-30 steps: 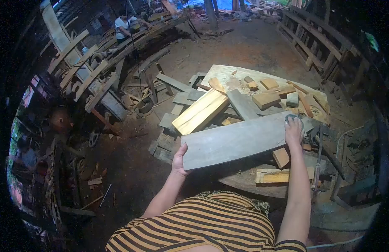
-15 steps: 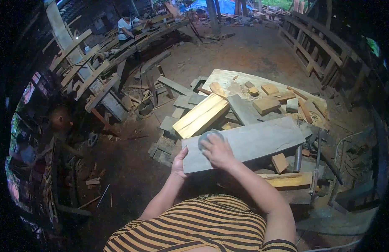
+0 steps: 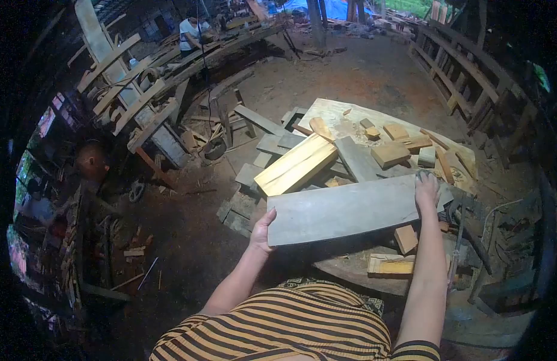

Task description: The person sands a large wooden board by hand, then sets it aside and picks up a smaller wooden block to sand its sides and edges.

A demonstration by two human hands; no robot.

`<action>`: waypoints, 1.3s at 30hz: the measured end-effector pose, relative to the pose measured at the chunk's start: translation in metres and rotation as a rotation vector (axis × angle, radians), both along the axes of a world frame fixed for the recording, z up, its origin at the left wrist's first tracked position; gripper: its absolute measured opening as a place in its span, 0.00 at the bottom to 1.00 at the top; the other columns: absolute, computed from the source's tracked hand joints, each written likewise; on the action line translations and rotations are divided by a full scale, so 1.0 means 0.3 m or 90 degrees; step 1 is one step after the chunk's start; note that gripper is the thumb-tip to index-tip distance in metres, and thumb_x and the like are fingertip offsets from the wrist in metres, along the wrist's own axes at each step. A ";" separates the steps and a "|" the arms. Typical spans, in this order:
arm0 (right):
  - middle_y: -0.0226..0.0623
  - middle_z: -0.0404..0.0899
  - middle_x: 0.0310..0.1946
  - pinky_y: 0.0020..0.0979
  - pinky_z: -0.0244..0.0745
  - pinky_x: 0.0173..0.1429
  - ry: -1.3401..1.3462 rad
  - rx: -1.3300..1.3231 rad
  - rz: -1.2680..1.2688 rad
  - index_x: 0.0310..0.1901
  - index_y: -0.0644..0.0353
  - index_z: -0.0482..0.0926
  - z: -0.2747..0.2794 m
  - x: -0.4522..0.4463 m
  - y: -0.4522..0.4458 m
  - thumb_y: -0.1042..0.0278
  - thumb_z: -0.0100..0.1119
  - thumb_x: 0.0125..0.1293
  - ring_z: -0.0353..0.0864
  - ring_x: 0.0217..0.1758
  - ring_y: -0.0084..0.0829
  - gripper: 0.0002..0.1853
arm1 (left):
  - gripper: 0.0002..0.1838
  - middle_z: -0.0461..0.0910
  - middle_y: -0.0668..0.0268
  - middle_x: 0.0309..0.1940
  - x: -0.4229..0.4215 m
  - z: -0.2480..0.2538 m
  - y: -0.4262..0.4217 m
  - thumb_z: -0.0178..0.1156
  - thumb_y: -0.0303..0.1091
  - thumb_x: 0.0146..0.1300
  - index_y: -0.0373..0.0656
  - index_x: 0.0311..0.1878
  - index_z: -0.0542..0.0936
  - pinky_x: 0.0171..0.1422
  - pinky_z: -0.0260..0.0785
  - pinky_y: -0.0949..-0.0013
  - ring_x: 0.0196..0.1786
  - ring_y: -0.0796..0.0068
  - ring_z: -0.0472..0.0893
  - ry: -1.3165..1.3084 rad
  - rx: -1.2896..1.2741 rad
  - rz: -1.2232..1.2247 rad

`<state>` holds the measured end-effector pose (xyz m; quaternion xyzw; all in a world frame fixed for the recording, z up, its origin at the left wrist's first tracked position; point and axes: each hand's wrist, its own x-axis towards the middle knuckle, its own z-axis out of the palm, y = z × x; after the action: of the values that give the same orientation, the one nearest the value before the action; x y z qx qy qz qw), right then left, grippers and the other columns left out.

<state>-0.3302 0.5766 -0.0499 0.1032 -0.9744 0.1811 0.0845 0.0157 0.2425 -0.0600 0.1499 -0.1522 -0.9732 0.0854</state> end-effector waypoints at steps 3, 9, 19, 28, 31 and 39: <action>0.45 0.68 0.61 0.43 0.56 0.70 -0.032 -0.011 -0.009 0.58 0.49 0.75 0.061 0.085 -0.089 0.62 0.50 0.63 0.62 0.67 0.45 0.20 | 0.24 0.77 0.54 0.53 -0.002 0.011 -0.002 0.56 0.40 0.66 0.37 0.60 0.69 0.58 0.72 0.50 0.53 0.56 0.79 -0.004 -0.003 -0.013; 0.46 0.69 0.60 0.43 0.57 0.70 -0.073 -0.130 0.461 0.52 0.55 0.77 0.112 0.548 -0.458 0.65 0.53 0.62 0.63 0.66 0.46 0.16 | 0.25 0.76 0.54 0.54 -0.011 0.034 0.007 0.56 0.41 0.66 0.38 0.62 0.68 0.59 0.72 0.50 0.53 0.56 0.78 -0.026 -0.030 -0.004; 0.48 0.66 0.63 0.41 0.54 0.73 -0.028 -0.075 0.403 0.57 0.54 0.74 0.133 0.459 -0.225 0.66 0.54 0.60 0.60 0.70 0.45 0.21 | 0.25 0.75 0.55 0.56 -0.006 0.013 0.005 0.54 0.43 0.67 0.39 0.62 0.68 0.61 0.69 0.49 0.55 0.55 0.77 -0.032 -0.048 0.006; 0.43 0.60 0.68 0.49 0.45 0.74 -0.010 -0.007 0.008 0.62 0.51 0.71 0.023 0.223 0.126 0.56 0.48 0.67 0.53 0.73 0.42 0.23 | 0.24 0.76 0.55 0.55 -0.003 0.003 0.010 0.54 0.43 0.67 0.38 0.61 0.69 0.60 0.70 0.50 0.55 0.56 0.77 -0.009 -0.035 0.002; 0.40 0.58 0.70 0.52 0.42 0.74 0.004 -0.013 -0.009 0.63 0.49 0.69 -0.008 0.225 0.122 0.55 0.47 0.68 0.50 0.75 0.39 0.23 | 0.24 0.76 0.55 0.54 -0.001 -0.007 0.005 0.54 0.43 0.67 0.38 0.60 0.69 0.60 0.70 0.50 0.55 0.56 0.77 -0.028 -0.044 0.012; 0.42 0.60 0.69 0.48 0.44 0.73 0.036 -0.020 -0.034 0.63 0.52 0.70 0.002 0.251 0.105 0.54 0.46 0.69 0.52 0.74 0.41 0.23 | 0.23 0.77 0.56 0.53 0.001 -0.014 0.011 0.54 0.42 0.67 0.39 0.59 0.70 0.59 0.71 0.51 0.54 0.57 0.78 -0.015 -0.039 0.003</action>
<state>-0.2548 0.6081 -0.0492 0.0807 -0.9711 0.1912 0.1181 0.0160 0.2458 -0.0641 0.1590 -0.1828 -0.9660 0.0903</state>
